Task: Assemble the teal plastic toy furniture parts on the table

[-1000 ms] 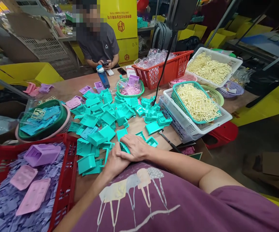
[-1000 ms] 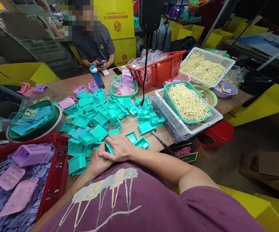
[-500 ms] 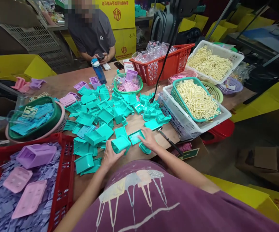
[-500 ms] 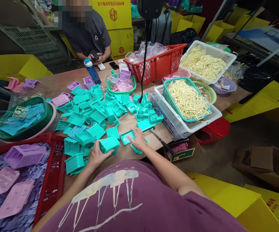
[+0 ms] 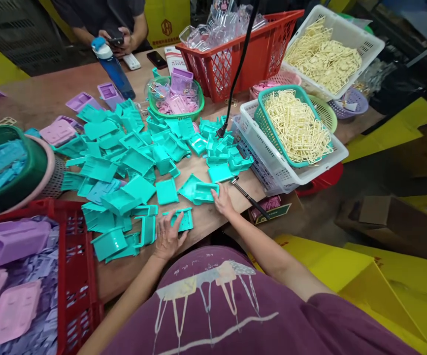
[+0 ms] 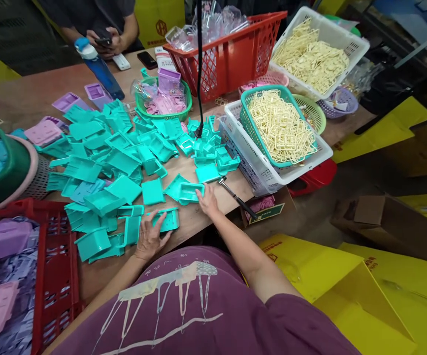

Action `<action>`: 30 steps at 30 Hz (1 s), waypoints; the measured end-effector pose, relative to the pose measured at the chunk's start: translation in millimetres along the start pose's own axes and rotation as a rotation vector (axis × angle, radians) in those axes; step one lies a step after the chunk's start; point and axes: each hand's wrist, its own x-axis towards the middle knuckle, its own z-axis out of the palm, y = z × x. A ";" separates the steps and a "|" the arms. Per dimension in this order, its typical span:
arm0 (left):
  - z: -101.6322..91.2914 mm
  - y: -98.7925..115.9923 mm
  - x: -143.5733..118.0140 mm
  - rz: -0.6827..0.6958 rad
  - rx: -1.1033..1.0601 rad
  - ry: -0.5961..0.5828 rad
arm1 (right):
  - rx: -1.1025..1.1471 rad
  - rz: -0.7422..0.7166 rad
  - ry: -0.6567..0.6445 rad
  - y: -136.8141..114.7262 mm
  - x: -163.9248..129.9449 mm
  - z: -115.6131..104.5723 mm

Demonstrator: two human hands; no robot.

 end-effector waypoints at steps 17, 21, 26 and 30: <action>29.1 14.3 28.6 -0.298 -0.105 -0.233 | -0.259 0.142 -0.093 88.3 -56.3 -90.7; 31.6 11.8 29.5 -0.329 -0.078 -0.234 | -0.115 -0.057 -0.191 48.6 -105.2 -94.0; 30.5 15.7 31.1 -0.349 -0.067 -0.235 | 0.056 -0.387 -0.360 9.9 -127.2 -64.3; 27.0 18.0 32.4 -0.345 -0.078 -0.241 | 0.041 -0.398 -0.378 -6.0 -110.2 -53.0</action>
